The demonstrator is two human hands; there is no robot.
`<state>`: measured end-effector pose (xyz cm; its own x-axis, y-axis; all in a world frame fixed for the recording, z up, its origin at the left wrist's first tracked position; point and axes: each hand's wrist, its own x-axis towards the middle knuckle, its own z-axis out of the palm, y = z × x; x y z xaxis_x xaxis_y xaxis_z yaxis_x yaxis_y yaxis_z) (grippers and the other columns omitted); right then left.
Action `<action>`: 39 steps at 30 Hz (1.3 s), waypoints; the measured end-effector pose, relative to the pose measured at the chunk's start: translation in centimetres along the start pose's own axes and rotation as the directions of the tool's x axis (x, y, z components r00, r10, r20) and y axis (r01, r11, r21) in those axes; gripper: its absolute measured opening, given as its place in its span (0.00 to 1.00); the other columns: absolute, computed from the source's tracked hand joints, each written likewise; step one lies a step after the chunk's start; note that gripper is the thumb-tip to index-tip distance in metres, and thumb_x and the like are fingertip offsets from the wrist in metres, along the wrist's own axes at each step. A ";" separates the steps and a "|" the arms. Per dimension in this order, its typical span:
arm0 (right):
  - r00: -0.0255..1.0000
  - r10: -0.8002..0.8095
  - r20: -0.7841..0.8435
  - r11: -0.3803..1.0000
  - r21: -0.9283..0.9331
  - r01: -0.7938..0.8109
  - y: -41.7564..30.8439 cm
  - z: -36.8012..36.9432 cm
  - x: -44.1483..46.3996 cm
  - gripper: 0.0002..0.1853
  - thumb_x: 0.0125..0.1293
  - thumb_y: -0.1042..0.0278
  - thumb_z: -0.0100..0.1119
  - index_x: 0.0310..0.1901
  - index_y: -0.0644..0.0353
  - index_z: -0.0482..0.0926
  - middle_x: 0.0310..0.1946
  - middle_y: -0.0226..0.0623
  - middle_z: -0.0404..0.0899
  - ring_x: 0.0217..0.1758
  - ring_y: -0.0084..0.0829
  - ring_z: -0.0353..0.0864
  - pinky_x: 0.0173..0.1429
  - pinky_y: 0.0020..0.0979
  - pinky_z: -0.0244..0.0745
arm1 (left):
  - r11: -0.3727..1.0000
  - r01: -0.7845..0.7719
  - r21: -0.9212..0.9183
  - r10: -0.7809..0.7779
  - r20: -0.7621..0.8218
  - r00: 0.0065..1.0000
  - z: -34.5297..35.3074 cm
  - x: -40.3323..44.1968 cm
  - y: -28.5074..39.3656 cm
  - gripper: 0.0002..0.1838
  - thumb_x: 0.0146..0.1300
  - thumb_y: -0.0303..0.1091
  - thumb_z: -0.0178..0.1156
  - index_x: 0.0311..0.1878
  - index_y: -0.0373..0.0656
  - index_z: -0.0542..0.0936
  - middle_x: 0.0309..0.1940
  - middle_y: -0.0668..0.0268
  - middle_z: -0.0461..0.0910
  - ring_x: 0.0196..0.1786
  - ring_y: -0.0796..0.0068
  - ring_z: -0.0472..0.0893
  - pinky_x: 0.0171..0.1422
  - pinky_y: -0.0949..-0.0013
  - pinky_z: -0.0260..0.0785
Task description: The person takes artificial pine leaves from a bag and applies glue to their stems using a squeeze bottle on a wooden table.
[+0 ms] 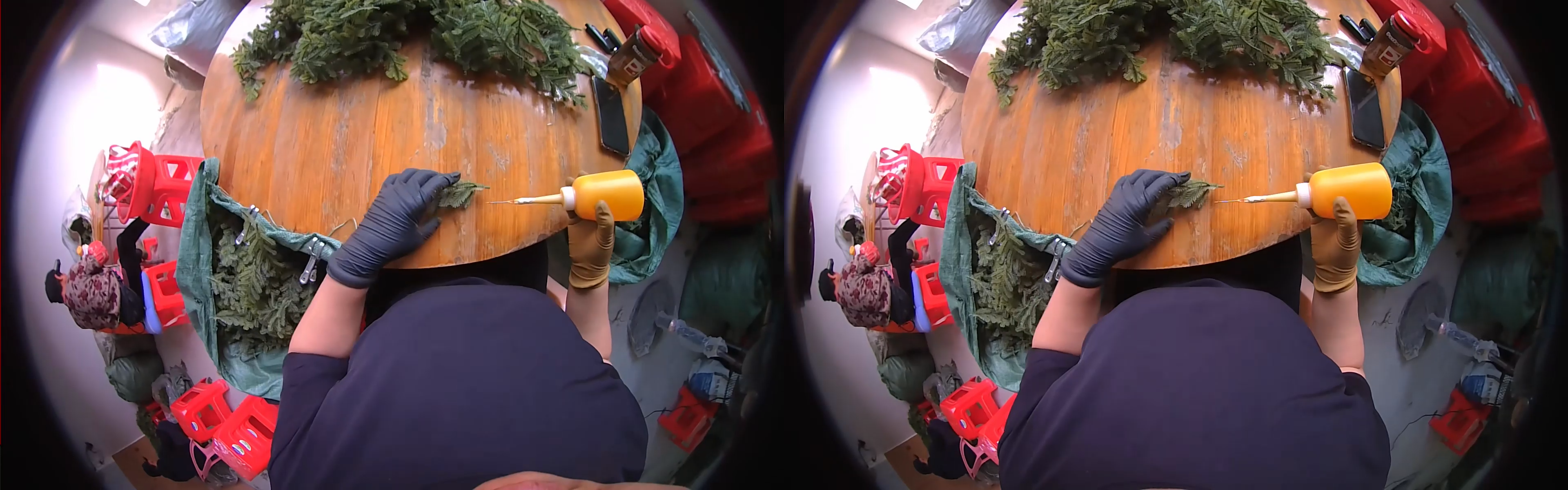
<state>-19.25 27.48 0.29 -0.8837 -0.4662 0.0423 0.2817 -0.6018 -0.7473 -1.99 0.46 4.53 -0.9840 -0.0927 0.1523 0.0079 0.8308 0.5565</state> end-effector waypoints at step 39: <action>0.978 0.037 0.205 0.915 -0.401 0.050 3.0 7.9 2.4 0.15 0.60 0.70 0.66 0.47 0.63 0.76 0.38 0.35 0.81 0.39 0.27 0.81 0.47 0.28 0.77 | 0.991 0.135 0.004 -0.122 -0.397 0.910 3.8 -2.4 -1.1 0.31 0.47 0.22 0.68 0.60 0.45 0.77 0.40 0.63 0.77 0.46 0.62 0.76 0.58 0.61 0.65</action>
<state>-17.54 19.41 3.38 -0.7774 -0.6110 0.1496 0.0637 -0.3132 -0.9476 -0.27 1.91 0.43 -0.8253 -0.4038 0.3949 -0.1258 0.8131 0.5684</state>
